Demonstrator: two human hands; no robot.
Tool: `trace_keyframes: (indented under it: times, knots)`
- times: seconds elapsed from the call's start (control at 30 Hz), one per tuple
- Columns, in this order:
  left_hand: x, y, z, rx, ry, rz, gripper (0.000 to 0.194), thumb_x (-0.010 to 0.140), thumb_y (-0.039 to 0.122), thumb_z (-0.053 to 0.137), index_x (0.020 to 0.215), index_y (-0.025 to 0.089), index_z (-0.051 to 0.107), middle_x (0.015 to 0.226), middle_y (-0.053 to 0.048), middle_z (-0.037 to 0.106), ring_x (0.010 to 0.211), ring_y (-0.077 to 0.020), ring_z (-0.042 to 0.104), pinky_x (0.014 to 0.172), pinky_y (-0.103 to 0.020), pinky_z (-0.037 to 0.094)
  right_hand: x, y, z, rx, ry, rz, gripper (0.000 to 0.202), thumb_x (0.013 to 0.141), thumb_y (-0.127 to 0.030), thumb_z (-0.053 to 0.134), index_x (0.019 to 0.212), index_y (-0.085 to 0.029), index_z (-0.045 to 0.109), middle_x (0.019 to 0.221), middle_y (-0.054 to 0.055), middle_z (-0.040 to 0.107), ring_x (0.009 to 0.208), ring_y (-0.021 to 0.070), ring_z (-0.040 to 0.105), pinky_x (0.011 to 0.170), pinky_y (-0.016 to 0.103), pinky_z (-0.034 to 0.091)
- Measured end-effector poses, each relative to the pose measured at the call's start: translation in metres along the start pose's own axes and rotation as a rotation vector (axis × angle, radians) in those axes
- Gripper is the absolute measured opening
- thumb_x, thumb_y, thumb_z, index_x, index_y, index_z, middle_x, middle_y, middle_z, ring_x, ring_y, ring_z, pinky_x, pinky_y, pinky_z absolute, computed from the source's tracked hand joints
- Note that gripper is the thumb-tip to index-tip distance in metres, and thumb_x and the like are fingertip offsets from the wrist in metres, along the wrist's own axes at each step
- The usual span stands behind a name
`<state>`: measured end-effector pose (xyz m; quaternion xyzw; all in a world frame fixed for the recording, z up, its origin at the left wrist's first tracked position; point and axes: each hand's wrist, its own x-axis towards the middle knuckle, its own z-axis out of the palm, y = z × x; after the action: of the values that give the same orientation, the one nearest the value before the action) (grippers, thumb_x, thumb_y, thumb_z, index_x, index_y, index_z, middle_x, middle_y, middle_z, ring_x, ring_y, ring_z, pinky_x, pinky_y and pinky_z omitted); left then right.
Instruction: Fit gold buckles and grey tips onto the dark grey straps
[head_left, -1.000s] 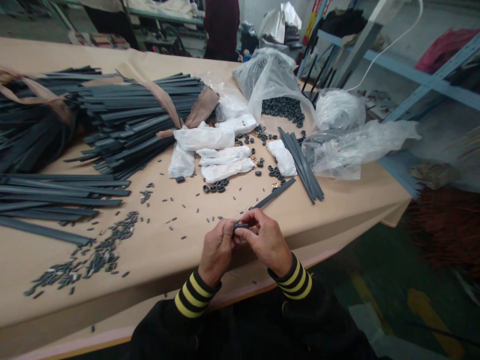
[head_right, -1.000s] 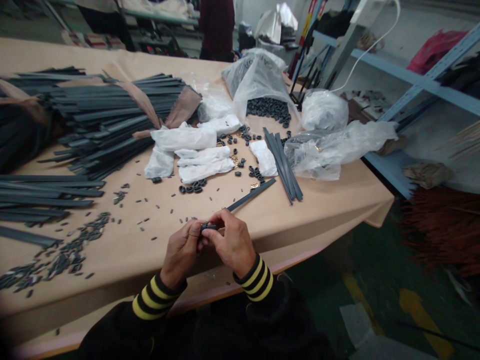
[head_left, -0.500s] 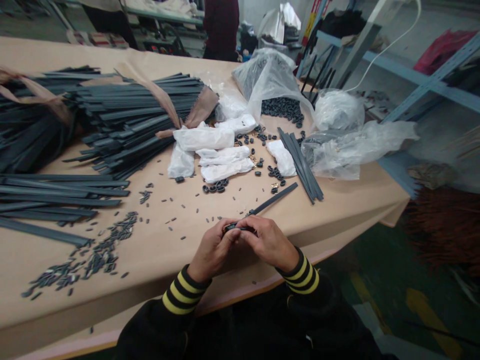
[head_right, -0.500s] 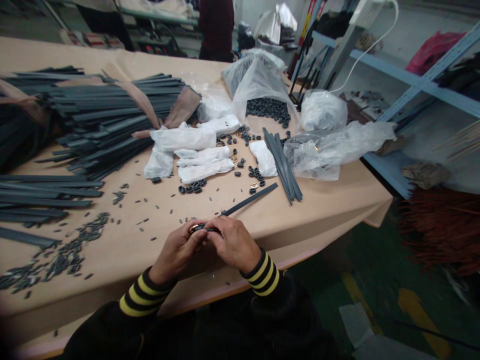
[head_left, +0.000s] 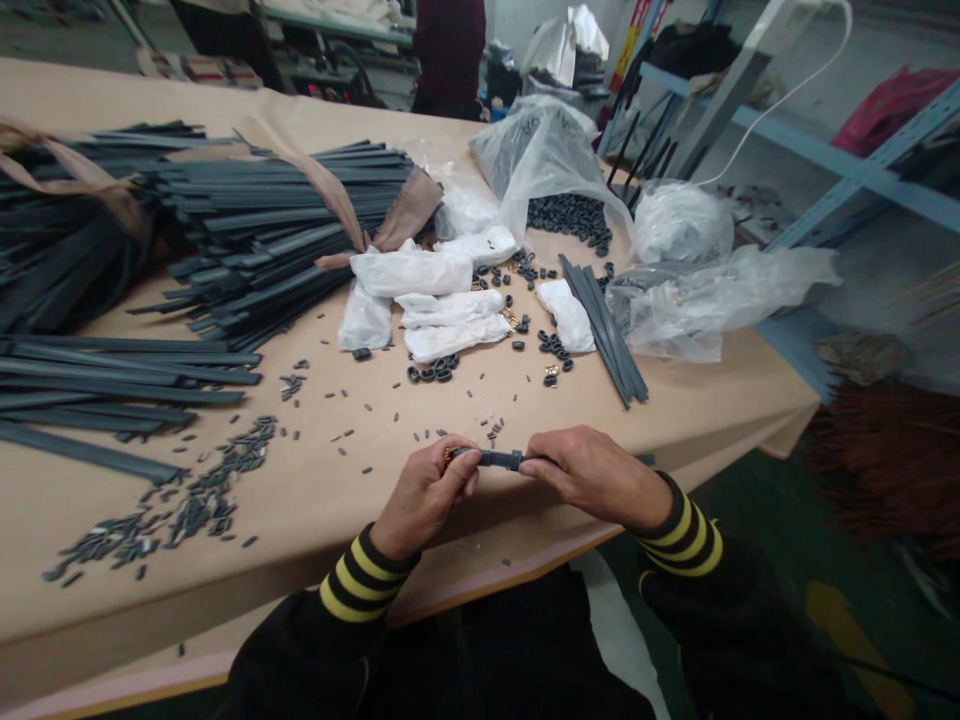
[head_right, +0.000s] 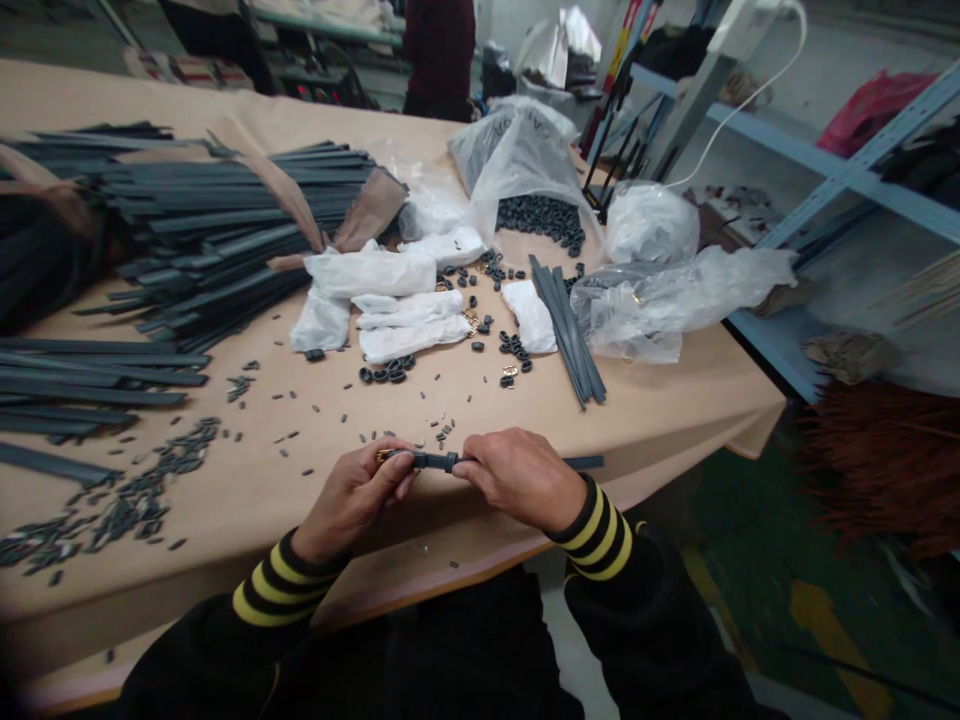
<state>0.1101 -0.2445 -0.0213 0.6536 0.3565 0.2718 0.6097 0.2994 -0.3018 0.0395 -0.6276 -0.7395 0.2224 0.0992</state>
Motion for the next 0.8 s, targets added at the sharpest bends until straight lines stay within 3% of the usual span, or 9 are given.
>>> trace_keyframes:
  times: [0.17, 0.27, 0.37, 0.53, 0.73, 0.8]
  knots:
    - [0.002, 0.004, -0.001, 0.158, -0.024, 0.036, 0.021, 0.082, 0.033, 0.046, 0.073, 0.016, 0.054, 0.049, 0.005, 0.049, 0.044, -0.0077, 0.042, 0.045, -0.02, 0.034, 0.007, -0.008, 0.008, 0.394, -0.163, -0.041, 0.02, 0.084, -0.018, 0.042, 0.066, -0.016, 0.051, 0.057, -0.001, 0.059, 0.048, 0.0076, 0.052, 0.052, 0.019, 0.037]
    - [0.002, 0.005, -0.001, 0.221, -0.04, 0.046, 0.021, 0.082, 0.032, 0.045, 0.072, 0.016, 0.053, 0.049, 0.005, 0.049, 0.046, -0.0079, 0.043, 0.048, -0.02, 0.036, 0.01, -0.01, 0.012, 0.477, -0.207, -0.026, 0.018, 0.084, -0.014, 0.04, 0.069, -0.014, 0.051, 0.061, 0.0, 0.06, 0.049, 0.0069, 0.053, 0.054, 0.019, 0.038]
    - [0.003, 0.005, 0.002, 0.263, -0.031, 0.053, 0.021, 0.083, 0.032, 0.044, 0.072, 0.016, 0.052, 0.05, 0.006, 0.049, 0.047, -0.0081, 0.044, 0.05, -0.02, 0.036, 0.01, -0.011, 0.016, 0.425, -0.16, -0.037, 0.019, 0.083, -0.012, 0.039, 0.068, -0.014, 0.051, 0.06, 0.0, 0.057, 0.053, 0.0074, 0.051, 0.057, 0.019, 0.037]
    - [0.004, 0.005, 0.009, 0.306, 0.088, 0.019, 0.019, 0.082, 0.031, 0.044, 0.073, 0.016, 0.051, 0.048, 0.006, 0.047, 0.045, -0.009, 0.044, 0.049, -0.021, 0.035, 0.011, -0.008, 0.021, 0.33, -0.016, -0.002, 0.018, 0.081, -0.017, 0.044, 0.064, -0.014, 0.048, 0.056, -0.004, 0.044, 0.054, 0.0079, 0.04, 0.052, 0.02, 0.028]
    - [0.006, 0.008, 0.002, 0.205, -0.137, -0.003, 0.018, 0.081, 0.032, 0.046, 0.073, 0.016, 0.049, 0.05, 0.006, 0.049, 0.046, -0.0085, 0.044, 0.049, -0.02, 0.036, 0.011, 0.002, 0.029, 0.507, -0.075, 0.004, 0.018, 0.081, -0.022, 0.043, 0.065, -0.013, 0.048, 0.054, -0.005, 0.036, 0.052, 0.0071, 0.034, 0.049, 0.019, 0.026]
    - [0.007, 0.008, 0.002, 0.227, -0.129, -0.003, 0.018, 0.081, 0.031, 0.046, 0.072, 0.016, 0.049, 0.05, 0.006, 0.049, 0.046, -0.0086, 0.044, 0.049, -0.02, 0.036, 0.012, 0.005, 0.032, 0.502, -0.051, -0.002, 0.019, 0.081, -0.022, 0.043, 0.064, -0.014, 0.048, 0.054, -0.005, 0.036, 0.052, 0.007, 0.034, 0.049, 0.019, 0.025]
